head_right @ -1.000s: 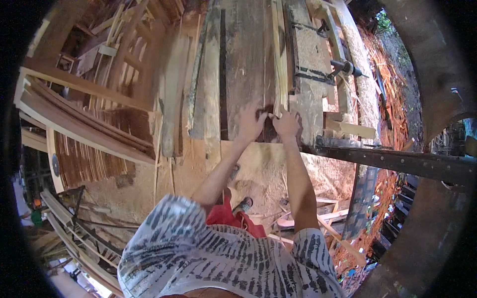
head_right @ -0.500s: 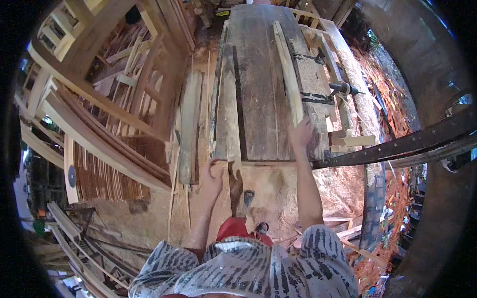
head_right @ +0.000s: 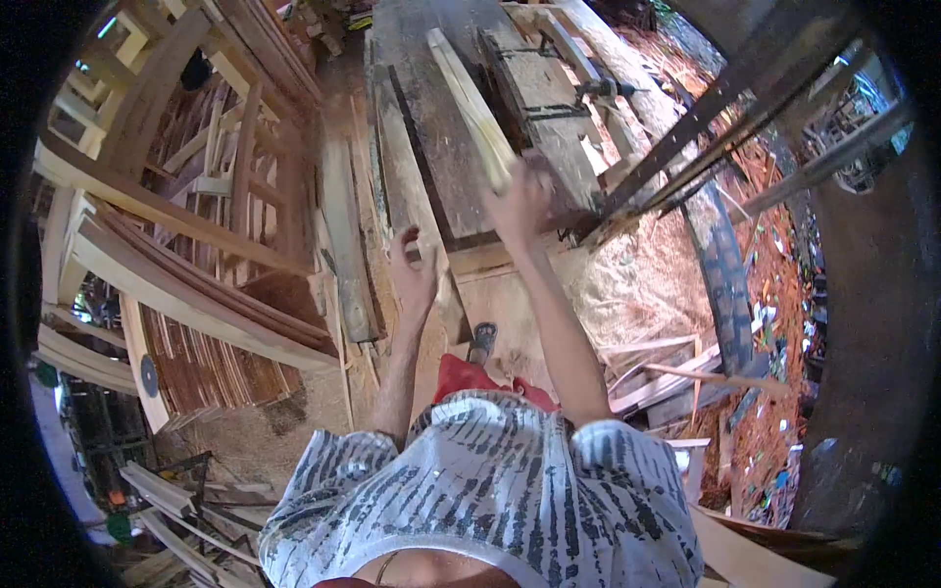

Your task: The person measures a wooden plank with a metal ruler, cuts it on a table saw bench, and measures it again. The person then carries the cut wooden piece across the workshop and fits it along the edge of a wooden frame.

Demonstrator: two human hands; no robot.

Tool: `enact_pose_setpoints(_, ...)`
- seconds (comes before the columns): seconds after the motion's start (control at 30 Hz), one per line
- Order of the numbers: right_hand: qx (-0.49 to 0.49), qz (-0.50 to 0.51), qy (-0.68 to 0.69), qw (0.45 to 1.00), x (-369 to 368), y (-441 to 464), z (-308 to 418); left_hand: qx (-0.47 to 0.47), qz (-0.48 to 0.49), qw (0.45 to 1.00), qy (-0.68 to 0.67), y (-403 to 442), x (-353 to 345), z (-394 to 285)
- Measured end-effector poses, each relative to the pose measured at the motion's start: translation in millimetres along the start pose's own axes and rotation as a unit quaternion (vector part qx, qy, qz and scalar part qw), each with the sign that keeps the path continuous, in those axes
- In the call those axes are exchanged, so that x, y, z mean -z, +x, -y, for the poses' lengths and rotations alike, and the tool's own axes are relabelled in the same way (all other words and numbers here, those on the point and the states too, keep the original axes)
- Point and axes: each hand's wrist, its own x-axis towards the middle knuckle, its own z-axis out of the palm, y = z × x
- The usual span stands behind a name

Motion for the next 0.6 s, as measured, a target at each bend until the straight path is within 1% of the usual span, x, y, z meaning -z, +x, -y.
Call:
enact_pose_setpoints(0.07,-0.084,0.02,-0.017,0.996,51,-79,-45,-0.061,0.045,0.997,-0.008,-9,-17,-18)
enact_pose_setpoints(0.1,-0.131,0.042,0.005,0.991,85,-115,-62,-0.058,0.05,0.997,-0.009,-14,-30,-22)
enact_pose_setpoints(0.13,-0.176,0.062,0.026,0.982,120,-148,-75,-0.127,0.066,0.989,0.028,-19,-45,-24)
enact_pose_setpoints(0.17,-0.18,0.07,0.007,0.981,161,-177,-82,-0.196,0.082,0.975,0.064,-27,-60,-28)
enact_pose_setpoints(0.2,-0.185,0.078,-0.012,0.98,206,-204,-85,-0.191,0.088,0.976,0.06,-38,-72,-42)
enact_pose_setpoints(0.27,-0.202,0.038,0.033,0.978,297,-255,-105,-0.257,0.165,0.937,0.172,-57,-89,-80)
enact_pose_setpoints(0.3,-0.201,0.042,0.011,0.979,354,-256,-87,-0.256,0.166,0.937,0.169,-67,-101,-88)
enact_pose_setpoints(0.37,-0.145,-0.032,0.028,0.988,450,-278,-108,-0.422,0.183,0.876,0.145,-86,-125,-105)
enact_pose_setpoints(0.4,-0.115,-0.068,0.034,0.99,498,-289,-118,-0.423,0.186,0.876,0.141,-96,-137,-119)
enact_pose_setpoints(0.43,-0.127,-0.175,0.076,0.973,529,-275,-110,-0.459,0.198,0.862,0.079,-105,-148,-142)
enact_pose_setpoints(0.47,-0.126,-0.287,0.119,0.942,561,-261,-101,-0.494,0.209,0.844,0.017,-113,-157,-170)
enact_pose_setpoints(0.5,-0.111,-0.391,0.153,0.901,592,-247,-92,-0.495,0.225,0.839,-0.02,-124,-161,-207)
enact_pose_setpoints(0.53,-0.119,-0.486,0.151,0.853,607,-230,-87,-0.495,0.238,0.834,-0.056,-135,-164,-251)
enact_pose_setpoints(0.57,-0.111,-0.51,0.087,0.849,611,-219,-101,-0.478,0.247,0.838,-0.092,-143,-174,-289)
enact_pose_setpoints(0.6,-0.091,-0.445,-0.051,0.889,603,-212,-129,-0.456,0.303,0.834,-0.073,-143,-182,-329)
